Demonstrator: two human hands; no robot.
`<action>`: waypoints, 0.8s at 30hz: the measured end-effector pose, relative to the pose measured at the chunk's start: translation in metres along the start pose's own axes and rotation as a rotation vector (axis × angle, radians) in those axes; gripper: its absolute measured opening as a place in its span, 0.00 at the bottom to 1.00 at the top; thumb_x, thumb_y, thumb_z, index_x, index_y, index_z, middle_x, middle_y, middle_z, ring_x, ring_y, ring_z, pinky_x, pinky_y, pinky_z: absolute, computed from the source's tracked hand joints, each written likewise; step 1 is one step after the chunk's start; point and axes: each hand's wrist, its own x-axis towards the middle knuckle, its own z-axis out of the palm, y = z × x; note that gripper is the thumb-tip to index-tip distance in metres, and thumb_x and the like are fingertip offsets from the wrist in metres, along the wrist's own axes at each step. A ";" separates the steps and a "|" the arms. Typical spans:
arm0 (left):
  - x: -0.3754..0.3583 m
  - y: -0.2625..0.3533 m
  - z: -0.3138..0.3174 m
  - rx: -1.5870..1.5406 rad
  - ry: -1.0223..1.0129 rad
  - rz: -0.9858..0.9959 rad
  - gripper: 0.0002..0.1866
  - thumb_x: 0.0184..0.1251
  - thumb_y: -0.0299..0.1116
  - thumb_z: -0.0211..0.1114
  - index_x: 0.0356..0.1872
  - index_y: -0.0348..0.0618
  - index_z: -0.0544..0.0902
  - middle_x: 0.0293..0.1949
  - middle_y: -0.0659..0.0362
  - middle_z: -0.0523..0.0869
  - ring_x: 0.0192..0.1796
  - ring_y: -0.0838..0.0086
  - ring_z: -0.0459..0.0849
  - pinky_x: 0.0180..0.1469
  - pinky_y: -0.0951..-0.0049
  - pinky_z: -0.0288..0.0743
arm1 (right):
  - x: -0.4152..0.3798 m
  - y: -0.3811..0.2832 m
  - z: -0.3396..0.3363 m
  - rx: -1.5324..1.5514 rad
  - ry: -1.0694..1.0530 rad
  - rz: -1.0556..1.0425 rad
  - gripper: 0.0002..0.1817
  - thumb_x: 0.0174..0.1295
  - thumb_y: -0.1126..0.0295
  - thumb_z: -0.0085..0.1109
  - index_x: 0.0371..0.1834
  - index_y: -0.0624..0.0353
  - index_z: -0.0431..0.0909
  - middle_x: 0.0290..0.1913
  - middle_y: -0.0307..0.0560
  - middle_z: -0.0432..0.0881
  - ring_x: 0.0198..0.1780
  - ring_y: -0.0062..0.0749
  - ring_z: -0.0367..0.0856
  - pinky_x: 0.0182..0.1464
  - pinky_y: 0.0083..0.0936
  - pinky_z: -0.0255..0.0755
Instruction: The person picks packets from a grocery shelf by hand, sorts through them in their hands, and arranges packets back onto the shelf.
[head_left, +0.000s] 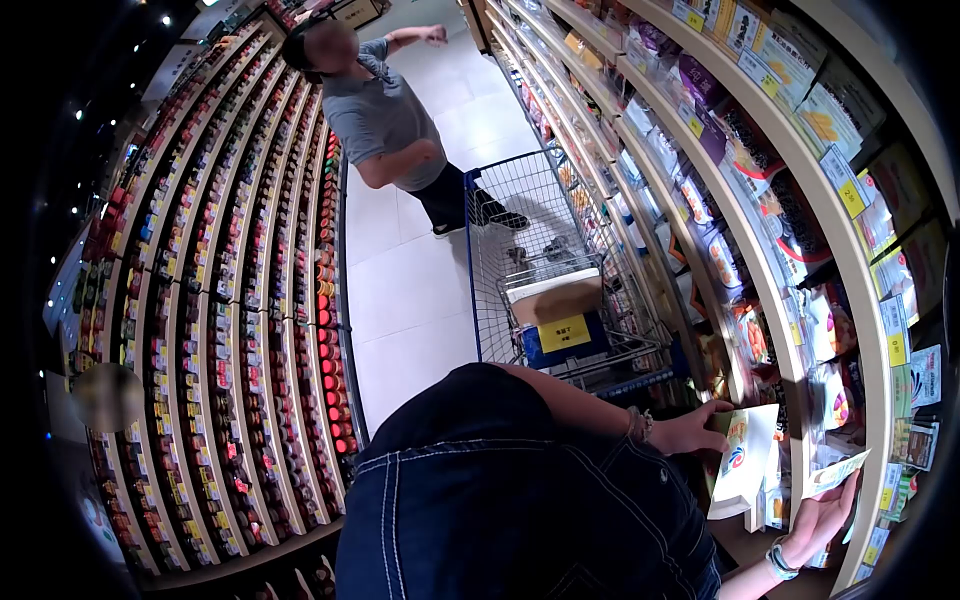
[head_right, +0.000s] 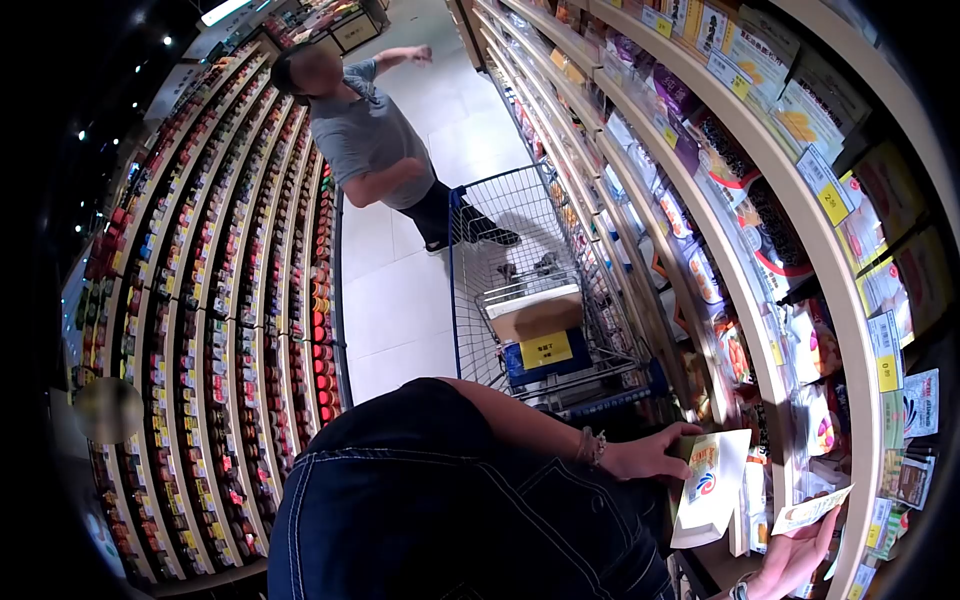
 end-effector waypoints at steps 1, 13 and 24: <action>0.000 -0.001 -0.002 0.081 0.027 0.054 0.38 0.52 0.27 0.64 0.63 0.44 0.51 0.48 0.55 0.69 0.50 0.77 0.69 0.47 0.76 0.70 | -0.001 0.003 0.004 -0.016 0.039 0.005 0.17 0.64 0.68 0.46 0.54 0.61 0.68 0.54 0.43 0.73 0.54 0.27 0.70 0.59 0.28 0.61; -0.016 0.027 0.001 -0.094 -0.037 0.005 0.29 0.57 0.18 0.52 0.59 0.50 0.57 0.55 0.58 0.66 0.56 0.69 0.69 0.54 0.65 0.71 | -0.007 0.014 0.086 -0.487 -0.138 -0.234 0.15 0.63 0.70 0.46 0.48 0.69 0.71 0.45 0.46 0.78 0.45 0.22 0.75 0.49 0.16 0.67; -0.015 0.023 0.002 0.062 -0.096 -0.030 0.29 0.60 0.26 0.50 0.62 0.50 0.53 0.58 0.54 0.64 0.59 0.64 0.67 0.59 0.58 0.63 | -0.016 -0.007 0.088 -0.496 -0.169 -0.301 0.14 0.59 0.66 0.53 0.40 0.66 0.77 0.27 0.38 0.78 0.24 0.11 0.71 0.25 0.07 0.62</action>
